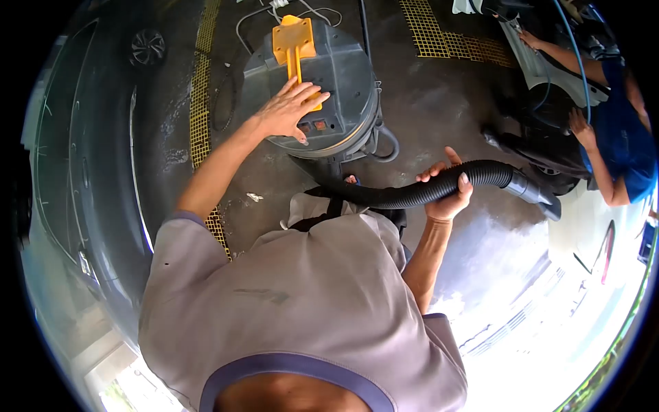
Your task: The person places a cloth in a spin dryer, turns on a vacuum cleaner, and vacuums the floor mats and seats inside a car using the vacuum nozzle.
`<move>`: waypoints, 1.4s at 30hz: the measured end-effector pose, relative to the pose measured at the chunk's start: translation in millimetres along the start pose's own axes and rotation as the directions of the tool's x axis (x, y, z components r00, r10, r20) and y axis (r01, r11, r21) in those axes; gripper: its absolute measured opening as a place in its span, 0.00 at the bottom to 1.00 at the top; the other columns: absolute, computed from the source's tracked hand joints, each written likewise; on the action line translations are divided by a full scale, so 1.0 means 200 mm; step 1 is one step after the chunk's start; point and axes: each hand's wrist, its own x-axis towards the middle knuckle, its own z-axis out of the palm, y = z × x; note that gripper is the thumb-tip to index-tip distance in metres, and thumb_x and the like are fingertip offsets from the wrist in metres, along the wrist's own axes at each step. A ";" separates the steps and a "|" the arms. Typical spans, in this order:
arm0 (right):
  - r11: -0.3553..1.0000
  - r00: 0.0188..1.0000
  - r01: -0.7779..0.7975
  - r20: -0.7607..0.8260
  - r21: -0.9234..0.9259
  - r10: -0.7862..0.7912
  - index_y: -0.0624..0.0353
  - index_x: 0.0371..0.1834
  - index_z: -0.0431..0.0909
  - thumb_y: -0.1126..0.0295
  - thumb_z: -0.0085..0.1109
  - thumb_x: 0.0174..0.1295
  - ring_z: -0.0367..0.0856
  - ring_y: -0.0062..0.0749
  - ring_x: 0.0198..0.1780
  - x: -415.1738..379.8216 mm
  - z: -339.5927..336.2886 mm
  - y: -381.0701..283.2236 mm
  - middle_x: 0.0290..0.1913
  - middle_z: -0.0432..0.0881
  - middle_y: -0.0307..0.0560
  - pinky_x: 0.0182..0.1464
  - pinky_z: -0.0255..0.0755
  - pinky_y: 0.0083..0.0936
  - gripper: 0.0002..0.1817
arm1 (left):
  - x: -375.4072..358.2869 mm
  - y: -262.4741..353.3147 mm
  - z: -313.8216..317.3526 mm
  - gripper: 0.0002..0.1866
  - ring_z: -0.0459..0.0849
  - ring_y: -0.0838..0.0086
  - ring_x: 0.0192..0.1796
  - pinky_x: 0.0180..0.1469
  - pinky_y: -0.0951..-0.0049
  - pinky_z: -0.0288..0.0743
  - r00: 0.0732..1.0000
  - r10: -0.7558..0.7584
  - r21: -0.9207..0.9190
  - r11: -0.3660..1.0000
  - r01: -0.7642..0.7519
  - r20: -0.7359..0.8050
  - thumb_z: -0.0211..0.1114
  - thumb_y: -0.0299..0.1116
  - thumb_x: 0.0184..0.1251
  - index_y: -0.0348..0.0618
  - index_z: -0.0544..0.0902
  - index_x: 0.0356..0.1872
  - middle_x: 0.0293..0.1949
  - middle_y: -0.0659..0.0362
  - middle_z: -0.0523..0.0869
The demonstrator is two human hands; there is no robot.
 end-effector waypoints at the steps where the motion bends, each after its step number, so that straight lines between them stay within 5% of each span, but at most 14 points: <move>1: 0.999 0.997 -0.014 -0.076 -0.046 0.011 0.65 0.70 0.69 0.47 0.60 0.63 0.85 0.43 0.34 0.02 0.00 0.08 0.34 0.82 0.53 0.41 0.84 0.45 0.39 | 0.01 -0.02 0.00 0.68 0.62 0.59 0.79 0.87 0.47 0.41 0.995 0.018 0.024 0.999 -0.021 0.099 0.85 0.57 0.39 0.52 0.55 0.84 0.75 0.55 0.69; 6: 0.920 0.913 -0.183 -0.408 -0.345 0.029 0.67 0.62 0.73 0.59 0.67 0.65 0.83 0.37 0.36 0.23 0.13 0.57 0.43 0.82 0.49 0.38 0.84 0.39 0.29 | 0.03 -0.10 -0.03 0.69 0.58 0.59 0.82 0.87 0.46 0.40 0.986 0.100 0.017 0.995 -0.103 0.135 0.85 0.59 0.38 0.53 0.55 0.84 0.79 0.56 0.64; 9: 0.766 0.914 -0.349 -0.378 -0.539 0.149 0.67 0.57 0.78 0.60 0.74 0.61 0.82 0.30 0.44 0.32 0.12 0.82 0.44 0.83 0.44 0.52 0.76 0.29 0.28 | 0.04 -0.14 -0.04 0.71 0.56 0.58 0.83 0.87 0.44 0.38 0.968 0.178 -0.010 0.984 -0.179 0.179 0.86 0.57 0.38 0.53 0.53 0.85 0.79 0.55 0.63; 12: 0.633 0.959 -0.170 -0.276 -0.755 -0.071 0.72 0.67 0.70 0.44 0.79 0.57 0.84 0.50 0.57 0.38 0.25 0.97 0.53 0.86 0.58 0.63 0.74 0.37 0.48 | 0.05 -0.15 -0.04 0.69 0.55 0.58 0.83 0.86 0.44 0.38 0.968 0.174 -0.032 0.985 -0.171 0.182 0.86 0.54 0.40 0.53 0.53 0.85 0.79 0.55 0.63; 13: 0.568 0.934 -0.253 -0.350 -0.783 -0.066 0.73 0.69 0.68 0.40 0.79 0.55 0.83 0.55 0.60 0.42 0.34 0.98 0.55 0.84 0.64 0.65 0.73 0.39 0.52 | 0.06 -0.17 -0.02 0.67 0.56 0.59 0.83 0.86 0.44 0.40 0.965 0.184 -0.018 0.983 -0.185 0.188 0.85 0.55 0.43 0.54 0.52 0.85 0.78 0.54 0.64; 15: 0.545 0.882 -0.334 -0.459 -0.769 -0.108 0.74 0.70 0.67 0.35 0.78 0.52 0.81 0.63 0.64 0.46 0.38 1.04 0.59 0.82 0.74 0.68 0.72 0.44 0.58 | 0.06 -0.17 -0.02 0.67 0.57 0.59 0.82 0.86 0.43 0.39 0.965 0.197 -0.049 0.980 -0.192 0.173 0.85 0.55 0.42 0.52 0.54 0.84 0.77 0.54 0.65; 16: 0.462 0.862 -0.397 -0.495 -0.793 -0.110 0.75 0.69 0.68 0.35 0.78 0.52 0.83 0.63 0.62 0.46 0.41 1.02 0.58 0.83 0.73 0.66 0.73 0.44 0.56 | 0.07 -0.19 -0.02 0.67 0.58 0.59 0.82 0.86 0.42 0.39 0.965 0.204 -0.061 0.979 -0.197 0.165 0.85 0.55 0.42 0.52 0.54 0.84 0.76 0.54 0.65; 22: 0.500 0.876 -0.344 -0.464 -0.795 -0.135 0.76 0.66 0.70 0.41 0.77 0.55 0.88 0.62 0.53 0.52 0.47 0.98 0.49 0.87 0.71 0.58 0.79 0.42 0.51 | 0.06 -0.21 0.03 0.64 0.57 0.56 0.82 0.84 0.39 0.37 0.974 0.215 -0.179 0.963 -0.200 0.069 0.85 0.51 0.41 0.50 0.59 0.82 0.77 0.53 0.65; 24: 0.413 0.853 -0.423 -0.508 -0.806 -0.117 0.69 0.57 0.76 0.49 0.76 0.60 0.89 0.51 0.49 0.55 0.46 0.98 0.44 0.89 0.60 0.56 0.78 0.40 0.36 | 0.05 -0.20 0.06 0.65 0.57 0.56 0.81 0.84 0.39 0.38 0.978 0.208 -0.168 0.965 -0.201 0.028 0.85 0.52 0.40 0.48 0.58 0.83 0.77 0.53 0.65; 32: 0.340 0.911 -0.325 -0.389 -0.882 -0.137 0.71 0.54 0.77 0.49 0.74 0.57 0.89 0.55 0.49 0.71 0.37 0.96 0.44 0.88 0.66 0.56 0.79 0.40 0.35 | 0.11 -0.14 0.19 0.64 0.57 0.54 0.80 0.83 0.37 0.34 0.987 0.108 -0.091 0.989 -0.119 -0.116 0.85 0.51 0.39 0.44 0.59 0.81 0.75 0.49 0.64; 34: 0.321 0.921 -0.341 -0.383 -0.883 -0.073 0.67 0.64 0.75 0.48 0.73 0.55 0.87 0.60 0.57 0.75 0.33 0.94 0.52 0.87 0.69 0.63 0.77 0.44 0.40 | 0.13 -0.11 0.21 0.63 0.57 0.54 0.80 0.83 0.36 0.32 0.986 0.090 -0.107 0.989 -0.106 -0.139 0.84 0.52 0.41 0.43 0.60 0.81 0.75 0.49 0.64; 36: 0.324 0.921 -0.288 -0.353 -0.901 -0.164 0.70 0.54 0.77 0.52 0.74 0.55 0.89 0.56 0.51 0.79 0.29 0.98 0.45 0.88 0.67 0.58 0.79 0.41 0.34 | 0.15 -0.09 0.25 0.64 0.57 0.54 0.80 0.83 0.35 0.33 0.984 0.055 -0.108 0.991 -0.073 -0.168 0.84 0.53 0.41 0.42 0.59 0.81 0.74 0.48 0.65; 37: 0.315 0.914 -0.342 -0.392 -0.885 -0.110 0.67 0.65 0.74 0.50 0.72 0.55 0.87 0.62 0.56 0.82 0.30 0.97 0.52 0.87 0.70 0.63 0.77 0.44 0.40 | 0.16 -0.09 0.27 0.62 0.57 0.54 0.80 0.83 0.36 0.33 0.987 0.030 -0.094 0.995 -0.045 -0.160 0.82 0.54 0.43 0.43 0.60 0.81 0.74 0.48 0.65; 42: 0.242 0.909 -0.318 -0.367 -0.917 -0.199 0.65 0.67 0.71 0.52 0.70 0.56 0.87 0.66 0.53 0.92 0.27 1.05 0.50 0.87 0.70 0.60 0.80 0.49 0.39 | 0.23 -0.02 0.36 0.57 0.58 0.55 0.80 0.84 0.39 0.34 0.974 -0.124 -0.104 0.989 0.105 -0.189 0.76 0.59 0.50 0.46 0.62 0.81 0.74 0.50 0.67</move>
